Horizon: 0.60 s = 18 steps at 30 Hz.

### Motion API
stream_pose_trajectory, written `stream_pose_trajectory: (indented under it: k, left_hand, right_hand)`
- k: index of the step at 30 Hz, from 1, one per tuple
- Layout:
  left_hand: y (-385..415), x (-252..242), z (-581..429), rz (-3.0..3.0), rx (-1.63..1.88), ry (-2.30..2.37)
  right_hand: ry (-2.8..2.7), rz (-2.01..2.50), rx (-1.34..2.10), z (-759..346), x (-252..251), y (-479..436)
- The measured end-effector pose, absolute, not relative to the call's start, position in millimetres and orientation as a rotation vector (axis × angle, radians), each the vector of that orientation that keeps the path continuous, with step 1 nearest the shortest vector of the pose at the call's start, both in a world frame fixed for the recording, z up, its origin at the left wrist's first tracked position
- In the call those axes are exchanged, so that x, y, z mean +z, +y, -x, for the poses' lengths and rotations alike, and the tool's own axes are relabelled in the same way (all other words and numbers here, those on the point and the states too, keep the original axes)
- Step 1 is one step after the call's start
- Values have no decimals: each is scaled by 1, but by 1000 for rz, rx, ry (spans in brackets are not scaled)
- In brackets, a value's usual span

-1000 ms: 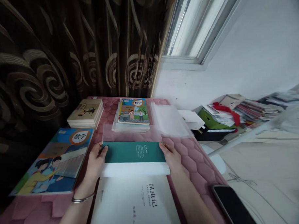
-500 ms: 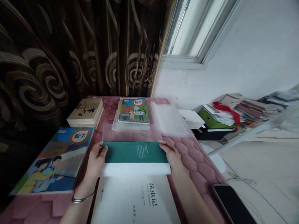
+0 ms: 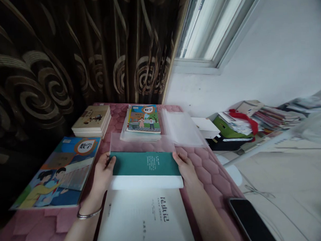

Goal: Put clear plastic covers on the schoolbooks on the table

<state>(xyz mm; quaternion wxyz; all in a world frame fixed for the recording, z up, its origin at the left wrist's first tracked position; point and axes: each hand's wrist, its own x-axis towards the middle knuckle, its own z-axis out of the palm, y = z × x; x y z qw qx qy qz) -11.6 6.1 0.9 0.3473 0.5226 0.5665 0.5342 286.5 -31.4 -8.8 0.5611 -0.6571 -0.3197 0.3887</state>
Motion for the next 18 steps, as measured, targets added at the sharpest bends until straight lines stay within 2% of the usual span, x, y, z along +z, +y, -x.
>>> stream_pose_trajectory:
  k: [4, 12, 18]
  left_hand:
    - [8, 0, 12, -1358, 1386, 1455]
    - [9, -2, 12, -1321, 1377, 1422]
    - [9, -2, 13, -1331, 1369, 1404]
  right_hand:
    - [-778, 1617, 866, -285, -1, -34]
    - [-804, 1378, 1151, -292, 6, -39]
    - [-998, 1492, 930, -294, -3, -35]
